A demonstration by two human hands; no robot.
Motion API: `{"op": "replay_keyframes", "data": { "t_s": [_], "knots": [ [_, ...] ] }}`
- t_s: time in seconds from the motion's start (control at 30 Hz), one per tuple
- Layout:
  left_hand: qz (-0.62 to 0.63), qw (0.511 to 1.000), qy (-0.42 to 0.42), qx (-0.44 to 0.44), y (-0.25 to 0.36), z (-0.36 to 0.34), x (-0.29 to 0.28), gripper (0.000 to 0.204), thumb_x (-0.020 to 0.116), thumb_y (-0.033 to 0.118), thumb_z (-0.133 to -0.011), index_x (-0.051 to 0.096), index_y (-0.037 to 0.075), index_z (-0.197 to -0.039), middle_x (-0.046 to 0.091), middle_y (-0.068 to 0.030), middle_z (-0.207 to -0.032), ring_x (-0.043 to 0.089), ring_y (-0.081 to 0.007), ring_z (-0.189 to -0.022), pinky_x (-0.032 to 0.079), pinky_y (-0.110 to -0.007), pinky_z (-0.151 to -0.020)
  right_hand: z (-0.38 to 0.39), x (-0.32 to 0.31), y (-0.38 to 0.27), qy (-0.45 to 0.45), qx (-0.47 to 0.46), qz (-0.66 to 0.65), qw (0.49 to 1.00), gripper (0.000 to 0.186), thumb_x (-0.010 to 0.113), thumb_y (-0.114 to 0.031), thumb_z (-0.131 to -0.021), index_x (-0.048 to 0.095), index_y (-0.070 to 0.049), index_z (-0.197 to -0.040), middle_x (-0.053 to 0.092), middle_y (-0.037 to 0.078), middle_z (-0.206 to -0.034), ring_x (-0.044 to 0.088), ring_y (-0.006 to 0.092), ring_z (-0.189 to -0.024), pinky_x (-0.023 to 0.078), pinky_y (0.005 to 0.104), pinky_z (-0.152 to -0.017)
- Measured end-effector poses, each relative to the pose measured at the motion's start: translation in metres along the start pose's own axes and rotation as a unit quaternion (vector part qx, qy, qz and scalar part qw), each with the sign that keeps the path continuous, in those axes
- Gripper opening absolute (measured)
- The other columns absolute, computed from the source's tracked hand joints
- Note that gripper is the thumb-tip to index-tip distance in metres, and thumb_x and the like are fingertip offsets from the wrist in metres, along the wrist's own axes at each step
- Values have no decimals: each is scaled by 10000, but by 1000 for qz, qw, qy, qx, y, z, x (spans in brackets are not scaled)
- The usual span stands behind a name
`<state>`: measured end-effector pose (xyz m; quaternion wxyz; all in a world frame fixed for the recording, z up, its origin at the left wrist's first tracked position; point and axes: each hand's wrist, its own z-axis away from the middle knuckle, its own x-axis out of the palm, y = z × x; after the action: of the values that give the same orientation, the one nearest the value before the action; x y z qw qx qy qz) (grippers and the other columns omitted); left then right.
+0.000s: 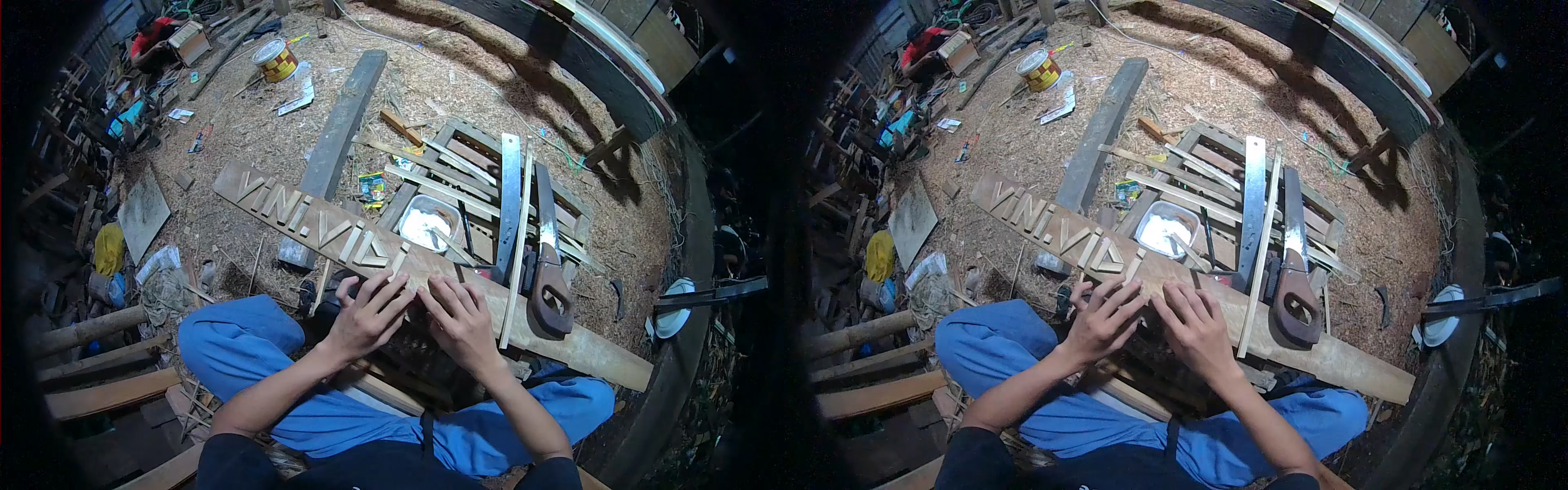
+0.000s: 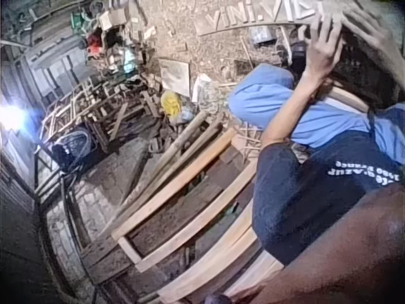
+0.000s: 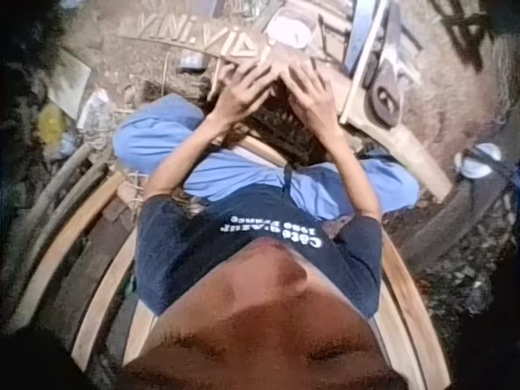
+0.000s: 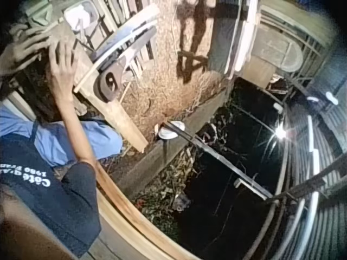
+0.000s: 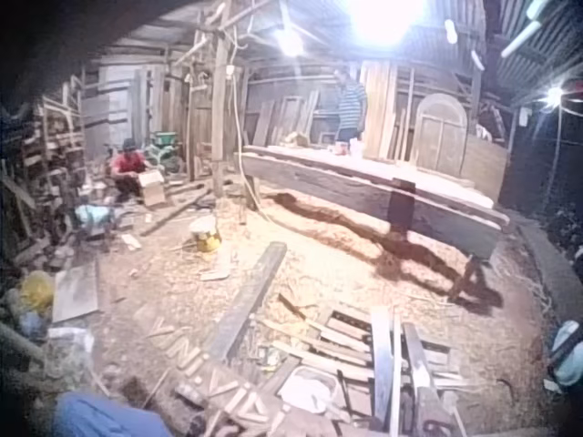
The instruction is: The person applies adhesive to a wooden letter, positions the letter on a larger wooden board, and uses a saw to trim excess material from the board.
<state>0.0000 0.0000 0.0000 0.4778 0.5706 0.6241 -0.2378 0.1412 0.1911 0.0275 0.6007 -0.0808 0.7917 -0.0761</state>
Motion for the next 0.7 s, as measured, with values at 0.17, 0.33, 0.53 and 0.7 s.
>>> {"op": "replay_keyframes", "data": {
  "t_s": [0.17,0.33,0.53,0.7],
  "knots": [
    [-15,999,24,-15,3,7,-2,458,762,231,-861,686,178,-1310,629,15,-1437,527,-212,-1257,268,-498,-1055,5,3,3,16,-7,-29,999,613,758,-116,-832,606,-128,-1426,586,132,-1461,538,292,-1381,409,470,-1125],
    [-13,999,18,-28,1,7,-2,438,757,220,-860,695,176,-1291,627,30,-1441,516,-206,-1250,280,-493,-1032,2,4,4,51,-4,-43,998,485,786,-103,-831,673,-111,-1303,637,124,-1397,586,295,-1324,445,467,-1081],
    [-32,999,19,-3,3,7,-3,437,757,215,-856,689,182,-1286,628,44,-1442,506,-210,-1243,276,-484,-1030,1,5,6,81,-3,-70,994,258,789,-133,-856,689,-84,-1089,667,122,-1342,619,301,-1272,465,470,-1046],
    [-11,1000,11,-7,2,11,5,462,767,208,-838,682,189,-1292,614,56,-1467,506,-200,-1229,274,-501,-1028,1,9,5,94,-7,-57,994,212,785,-142,-861,677,-73,-1030,673,124,-1329,624,301,-1264,467,477,-1041]
  ]
}}
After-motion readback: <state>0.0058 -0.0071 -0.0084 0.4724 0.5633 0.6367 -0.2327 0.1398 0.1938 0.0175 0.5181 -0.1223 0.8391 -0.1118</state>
